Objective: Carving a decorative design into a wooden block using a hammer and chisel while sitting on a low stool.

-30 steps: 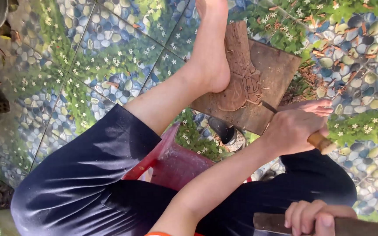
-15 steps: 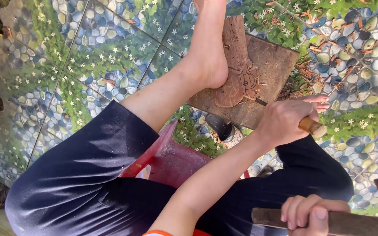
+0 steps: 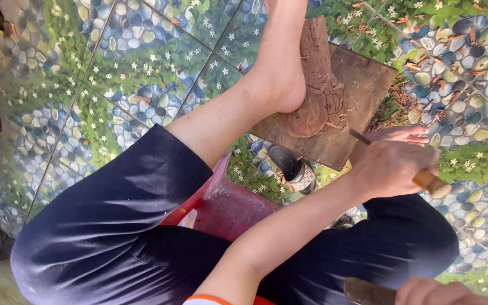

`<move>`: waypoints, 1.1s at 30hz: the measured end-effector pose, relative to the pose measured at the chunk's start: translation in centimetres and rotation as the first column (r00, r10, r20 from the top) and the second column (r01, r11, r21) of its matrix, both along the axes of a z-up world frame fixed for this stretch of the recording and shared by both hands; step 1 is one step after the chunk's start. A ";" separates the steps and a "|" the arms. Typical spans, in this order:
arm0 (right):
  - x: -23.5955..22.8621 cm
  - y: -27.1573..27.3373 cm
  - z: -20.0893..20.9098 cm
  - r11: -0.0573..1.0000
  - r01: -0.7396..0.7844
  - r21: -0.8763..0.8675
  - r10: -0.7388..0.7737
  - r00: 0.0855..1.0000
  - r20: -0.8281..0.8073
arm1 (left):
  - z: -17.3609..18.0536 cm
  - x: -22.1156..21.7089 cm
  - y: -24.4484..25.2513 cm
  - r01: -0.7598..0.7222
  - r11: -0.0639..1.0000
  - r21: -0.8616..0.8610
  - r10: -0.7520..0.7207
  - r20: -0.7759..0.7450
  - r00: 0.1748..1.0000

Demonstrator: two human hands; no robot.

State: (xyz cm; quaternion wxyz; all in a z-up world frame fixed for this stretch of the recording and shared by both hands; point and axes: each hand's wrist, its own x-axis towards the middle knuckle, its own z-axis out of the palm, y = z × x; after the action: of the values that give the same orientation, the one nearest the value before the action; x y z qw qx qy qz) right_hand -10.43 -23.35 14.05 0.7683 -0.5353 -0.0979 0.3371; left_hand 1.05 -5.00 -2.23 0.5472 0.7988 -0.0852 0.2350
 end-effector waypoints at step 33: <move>8.0 9.5 -4.7 0.696 0.700 -0.159 -0.702 0.710 0.050 | 2.5 -3.4 4.0 0.260 0.952 0.161 -0.246 -0.103 0.964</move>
State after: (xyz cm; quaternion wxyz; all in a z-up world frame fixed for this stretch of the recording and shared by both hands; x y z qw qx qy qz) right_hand -2.40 -13.89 9.40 0.7920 -0.5918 0.1473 0.0301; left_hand -2.35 -0.98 0.26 0.5043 0.8347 -0.1845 0.1216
